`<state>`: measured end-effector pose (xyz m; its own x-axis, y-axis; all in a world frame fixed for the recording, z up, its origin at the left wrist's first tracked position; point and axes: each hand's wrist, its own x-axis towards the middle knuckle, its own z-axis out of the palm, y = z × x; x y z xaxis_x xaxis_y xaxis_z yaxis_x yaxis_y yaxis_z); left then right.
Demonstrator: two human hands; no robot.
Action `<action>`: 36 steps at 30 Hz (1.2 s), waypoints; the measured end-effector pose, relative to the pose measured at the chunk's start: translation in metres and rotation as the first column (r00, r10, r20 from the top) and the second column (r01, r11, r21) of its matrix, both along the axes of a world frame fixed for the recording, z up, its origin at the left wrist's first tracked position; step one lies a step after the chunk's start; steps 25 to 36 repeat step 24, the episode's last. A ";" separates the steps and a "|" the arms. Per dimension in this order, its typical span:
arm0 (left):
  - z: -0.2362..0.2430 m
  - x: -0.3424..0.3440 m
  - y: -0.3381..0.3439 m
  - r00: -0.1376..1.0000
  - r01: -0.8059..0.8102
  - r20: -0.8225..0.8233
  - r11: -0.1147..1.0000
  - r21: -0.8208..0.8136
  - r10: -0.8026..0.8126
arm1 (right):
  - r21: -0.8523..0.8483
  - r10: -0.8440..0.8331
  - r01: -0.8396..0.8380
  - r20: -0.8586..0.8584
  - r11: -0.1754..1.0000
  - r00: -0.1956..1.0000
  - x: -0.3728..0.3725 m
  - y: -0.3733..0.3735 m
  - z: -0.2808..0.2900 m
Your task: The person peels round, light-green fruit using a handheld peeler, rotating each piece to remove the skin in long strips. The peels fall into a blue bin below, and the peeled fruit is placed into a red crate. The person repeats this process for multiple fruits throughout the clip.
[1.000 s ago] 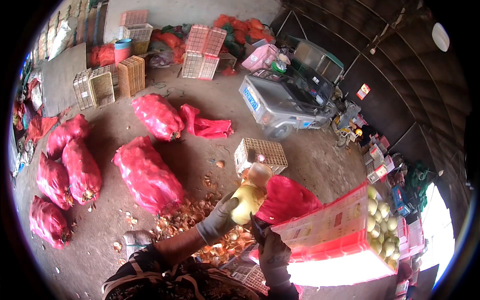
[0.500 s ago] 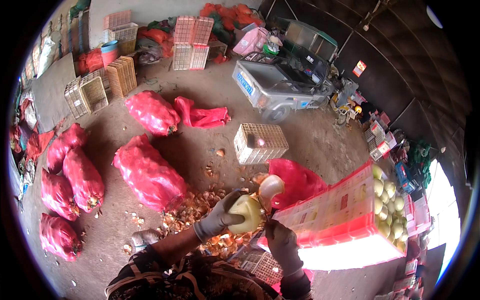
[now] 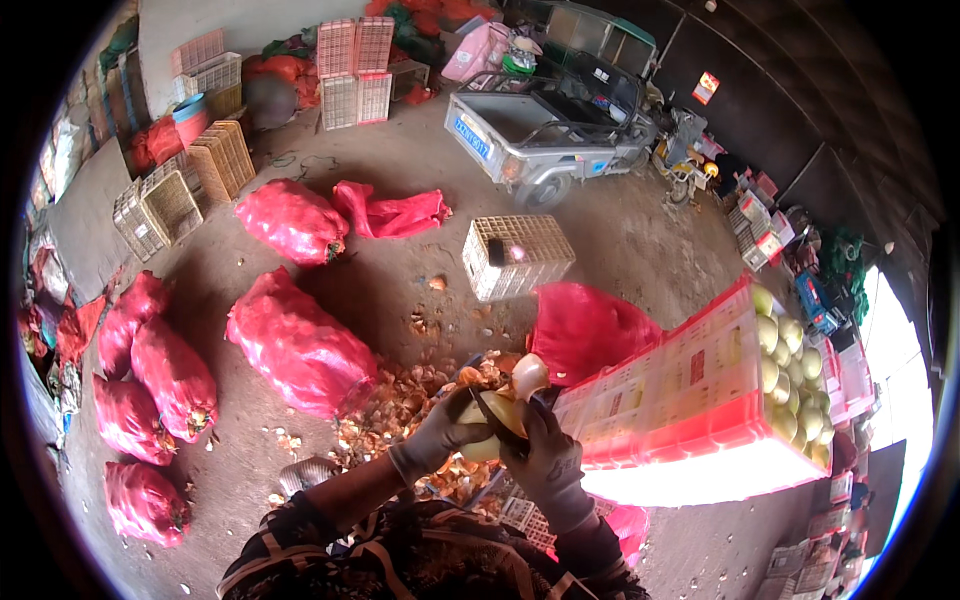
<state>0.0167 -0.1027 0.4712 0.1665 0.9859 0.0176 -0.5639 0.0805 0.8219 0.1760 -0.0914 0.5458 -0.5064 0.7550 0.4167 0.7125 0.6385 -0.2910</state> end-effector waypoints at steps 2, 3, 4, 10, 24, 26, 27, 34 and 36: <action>-0.015 -0.004 0.001 0.995 0.083 0.060 0.996 -0.018 -0.081 | 0.056 0.057 -0.059 0.030 0.997 0.998 0.002 0.007 0.001; -0.021 -0.004 0.002 0.987 0.134 0.096 0.991 -0.021 -0.132 | -0.058 0.019 -0.024 -0.099 0.998 0.995 0.007 0.014 -0.004; -0.023 -0.002 0.002 0.978 0.164 0.136 0.986 -0.026 -0.159 | -0.172 -0.034 -0.005 -0.224 0.985 0.974 0.014 0.026 -0.016; -0.037 0.006 0.003 0.865 0.293 0.435 0.955 -0.037 -0.249 | -0.842 -0.561 -0.241 -0.508 0.482 0.653 0.018 0.052 -0.025; -0.034 0.006 0.004 0.945 0.255 0.222 0.966 -0.039 -0.241 | -0.327 -0.087 0.058 -0.076 0.943 0.993 0.027 0.028 -0.020; -0.034 0.006 0.004 0.945 0.255 0.222 0.966 -0.039 -0.241 | -0.327 -0.087 0.058 -0.076 0.943 0.993 0.027 0.028 -0.020; -0.034 0.006 0.004 0.945 0.255 0.222 0.966 -0.039 -0.241 | -0.327 -0.087 0.058 -0.076 0.943 0.993 0.027 0.028 -0.020; -0.034 0.006 0.004 0.945 0.255 0.222 0.966 -0.039 -0.241 | -0.327 -0.087 0.058 -0.076 0.943 0.993 0.027 0.028 -0.020; -0.034 0.006 0.004 0.945 0.255 0.222 0.966 -0.039 -0.241 | -0.327 -0.087 0.058 -0.076 0.943 0.993 0.027 0.028 -0.020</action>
